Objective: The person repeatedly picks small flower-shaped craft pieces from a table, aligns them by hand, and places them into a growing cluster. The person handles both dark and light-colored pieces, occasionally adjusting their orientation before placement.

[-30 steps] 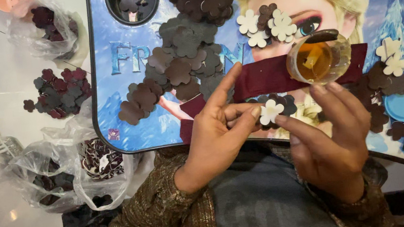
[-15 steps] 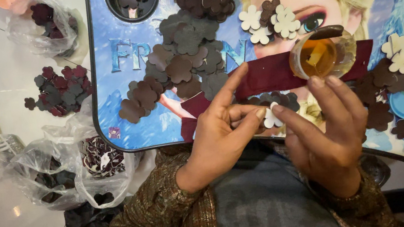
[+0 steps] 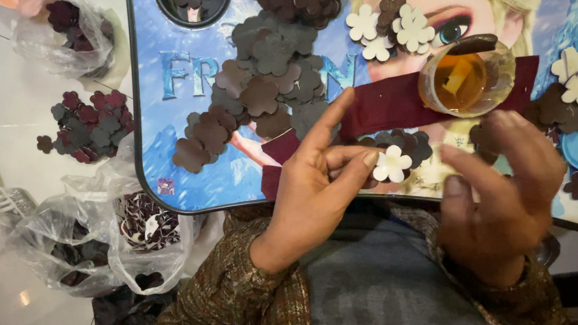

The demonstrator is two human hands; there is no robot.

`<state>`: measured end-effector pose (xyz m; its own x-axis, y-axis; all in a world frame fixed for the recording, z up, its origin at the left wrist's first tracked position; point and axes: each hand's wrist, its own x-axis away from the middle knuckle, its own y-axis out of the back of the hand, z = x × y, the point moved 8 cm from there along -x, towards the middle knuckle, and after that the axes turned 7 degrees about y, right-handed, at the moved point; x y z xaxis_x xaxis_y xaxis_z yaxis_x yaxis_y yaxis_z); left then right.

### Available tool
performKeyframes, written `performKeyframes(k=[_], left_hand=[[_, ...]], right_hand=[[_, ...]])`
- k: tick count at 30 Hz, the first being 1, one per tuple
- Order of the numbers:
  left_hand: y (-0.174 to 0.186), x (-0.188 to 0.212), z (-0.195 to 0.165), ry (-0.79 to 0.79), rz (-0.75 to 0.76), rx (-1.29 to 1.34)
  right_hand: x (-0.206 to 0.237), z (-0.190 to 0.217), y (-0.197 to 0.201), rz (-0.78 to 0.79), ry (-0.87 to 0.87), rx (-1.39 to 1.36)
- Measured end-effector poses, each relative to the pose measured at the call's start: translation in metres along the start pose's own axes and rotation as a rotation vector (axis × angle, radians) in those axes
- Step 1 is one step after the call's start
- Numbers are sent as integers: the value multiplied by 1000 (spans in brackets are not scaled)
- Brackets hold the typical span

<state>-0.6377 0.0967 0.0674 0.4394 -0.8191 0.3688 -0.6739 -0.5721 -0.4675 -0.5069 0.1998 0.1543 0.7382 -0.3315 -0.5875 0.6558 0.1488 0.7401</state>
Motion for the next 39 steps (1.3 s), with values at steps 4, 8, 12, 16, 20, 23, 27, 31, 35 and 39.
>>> performKeyframes(k=[4,8,12,16,20,23,27,31,35,39], left_hand=[[-2,0,2,-8,69,32],[-6,3,11,102,164,14],[-6,6,14,145,238,-1],[-7,8,10,157,331,52],[17,11,-5,97,122,-275],[43,26,-48,-232,-216,-721],[65,42,-100,-649,-561,-1090],[64,37,-107,-693,-588,-1218],[62,32,-107,-656,-564,-1260],[69,36,-114,-614,-576,-1182]], right_hand=[[9,-14,-9,-5,-103,-298],[18,-15,-24,98,-111,-528],[28,-17,-29,92,-206,-670],[28,-16,-32,96,-179,-740],[33,-24,-40,69,-296,-844],[34,-24,-41,74,-310,-831],[34,-21,-44,93,-330,-816],[34,-18,-48,74,-364,-835],[33,-18,-48,74,-375,-817],[34,-21,-47,77,-413,-796]])
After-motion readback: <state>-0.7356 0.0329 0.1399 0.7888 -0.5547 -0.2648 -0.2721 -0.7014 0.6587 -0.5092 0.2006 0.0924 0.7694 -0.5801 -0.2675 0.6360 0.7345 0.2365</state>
